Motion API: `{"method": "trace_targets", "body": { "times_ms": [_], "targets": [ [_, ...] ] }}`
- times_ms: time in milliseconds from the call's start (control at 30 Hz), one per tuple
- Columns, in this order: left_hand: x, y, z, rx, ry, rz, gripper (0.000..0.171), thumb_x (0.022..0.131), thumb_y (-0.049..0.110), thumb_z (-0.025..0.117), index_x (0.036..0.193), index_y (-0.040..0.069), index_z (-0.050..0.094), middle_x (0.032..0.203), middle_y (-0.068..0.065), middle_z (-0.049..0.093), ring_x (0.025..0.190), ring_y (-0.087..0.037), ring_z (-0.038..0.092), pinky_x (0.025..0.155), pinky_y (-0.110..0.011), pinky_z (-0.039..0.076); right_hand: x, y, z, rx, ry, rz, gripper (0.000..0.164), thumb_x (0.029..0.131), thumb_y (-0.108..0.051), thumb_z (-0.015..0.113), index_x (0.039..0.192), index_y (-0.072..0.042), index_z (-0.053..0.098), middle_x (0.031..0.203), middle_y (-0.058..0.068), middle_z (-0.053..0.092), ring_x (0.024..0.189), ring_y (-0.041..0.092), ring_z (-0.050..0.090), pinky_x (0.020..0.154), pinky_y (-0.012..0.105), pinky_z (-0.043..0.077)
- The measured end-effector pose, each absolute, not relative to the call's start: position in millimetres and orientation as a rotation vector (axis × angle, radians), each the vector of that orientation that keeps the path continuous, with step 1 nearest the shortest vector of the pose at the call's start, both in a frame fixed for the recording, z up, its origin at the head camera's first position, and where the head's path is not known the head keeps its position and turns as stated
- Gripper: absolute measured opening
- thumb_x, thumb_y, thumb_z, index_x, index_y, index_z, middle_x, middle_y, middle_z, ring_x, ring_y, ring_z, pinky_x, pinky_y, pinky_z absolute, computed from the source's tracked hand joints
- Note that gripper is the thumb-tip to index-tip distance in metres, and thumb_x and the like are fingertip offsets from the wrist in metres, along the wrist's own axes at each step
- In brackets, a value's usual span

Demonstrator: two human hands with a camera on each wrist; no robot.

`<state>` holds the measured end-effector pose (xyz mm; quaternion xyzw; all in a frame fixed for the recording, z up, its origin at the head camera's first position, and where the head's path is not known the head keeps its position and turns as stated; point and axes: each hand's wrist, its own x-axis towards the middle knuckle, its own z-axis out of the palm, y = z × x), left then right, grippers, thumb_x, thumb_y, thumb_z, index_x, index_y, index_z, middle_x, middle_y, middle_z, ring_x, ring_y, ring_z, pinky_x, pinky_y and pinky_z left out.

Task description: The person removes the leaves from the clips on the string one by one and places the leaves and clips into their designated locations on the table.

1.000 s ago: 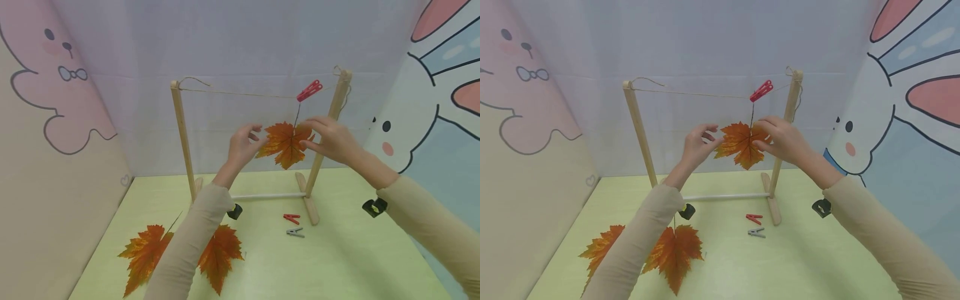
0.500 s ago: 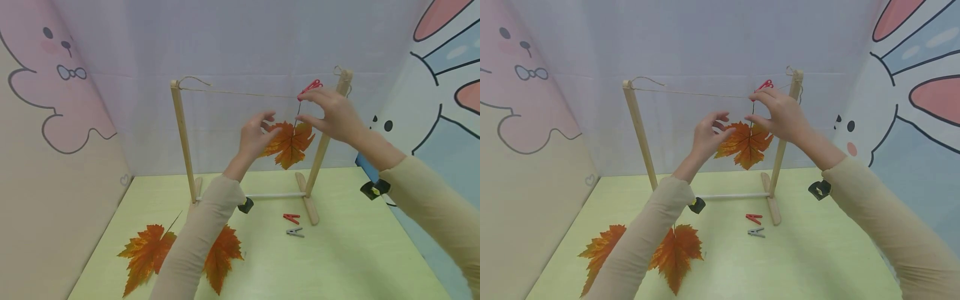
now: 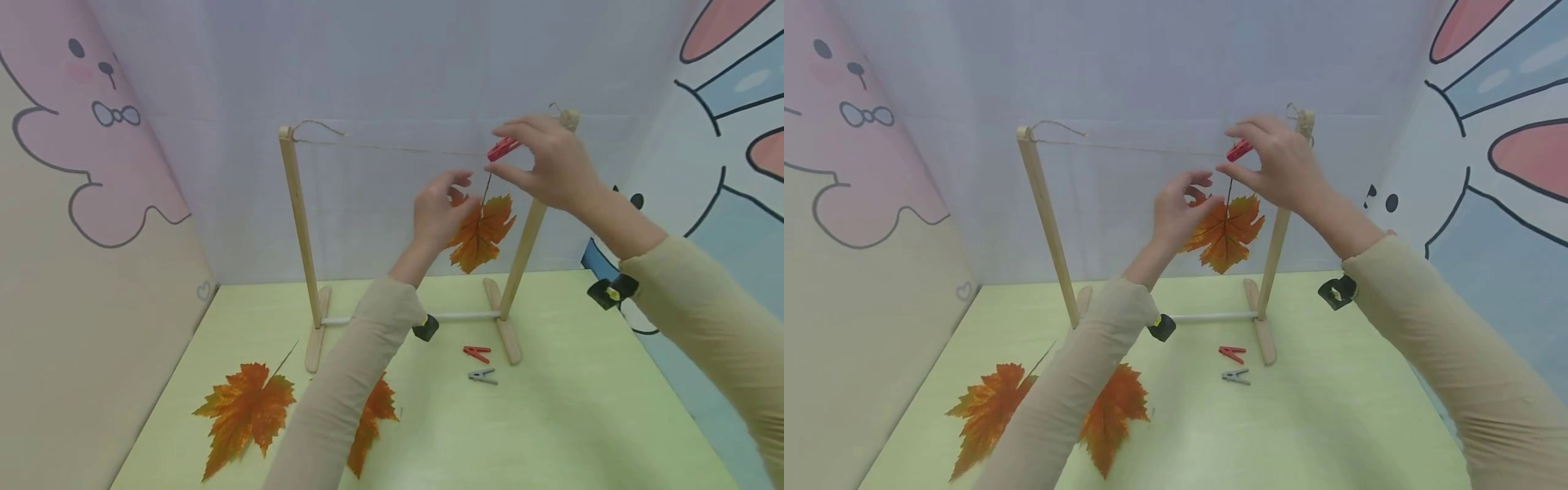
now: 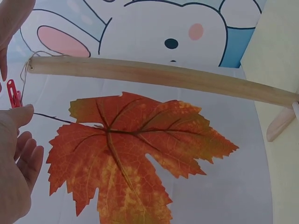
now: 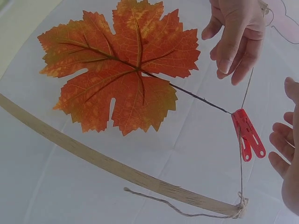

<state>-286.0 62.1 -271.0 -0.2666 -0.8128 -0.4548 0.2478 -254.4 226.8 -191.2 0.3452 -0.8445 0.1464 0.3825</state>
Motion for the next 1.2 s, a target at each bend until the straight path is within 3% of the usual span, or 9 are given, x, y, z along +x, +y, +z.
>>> {"method": "trace_targets", "body": {
  "times_ms": [300, 633, 1200],
  "targets": [
    [-280, 78, -266, -0.786, -2.336, -1.214, 0.05, 0.08, 0.024, 0.07, 0.123, 0.006, 0.053, 0.119, -0.003, 0.058, 0.103, -0.013, 0.056, 0.082, -0.013, 0.044, -255, 233, -187, 0.843, -2.181, 0.375, 0.042, 0.074, -0.01, 0.074, 0.11, 0.005, 0.059, 0.107, 0.02, 0.06, 0.097, 0.033, 0.053, 0.085, 0.045, 0.044],
    [-280, 87, -263, -0.68, -2.352, -1.355, 0.054, 0.082, 0.022, 0.067, 0.13, 0.008, 0.046, 0.12, -0.002, 0.057, 0.104, -0.01, 0.055, 0.08, -0.011, 0.044, -256, 242, -182, 0.786, -2.227, 0.383, 0.041, 0.076, -0.01, 0.073, 0.111, 0.006, 0.059, 0.108, 0.021, 0.059, 0.099, 0.034, 0.051, 0.087, 0.047, 0.042],
    [-284, 99, -272, -0.558, -2.317, -1.287, 0.023, 0.084, 0.018, 0.065, 0.106, 0.011, 0.064, 0.101, 0.002, 0.066, 0.087, -0.007, 0.061, 0.072, -0.011, 0.044, -257, 246, -182, 0.7, -2.378, 0.415, 0.042, 0.081, -0.013, 0.068, 0.117, 0.004, 0.055, 0.112, 0.021, 0.055, 0.101, 0.033, 0.049, 0.091, 0.047, 0.037]
  ]
}}
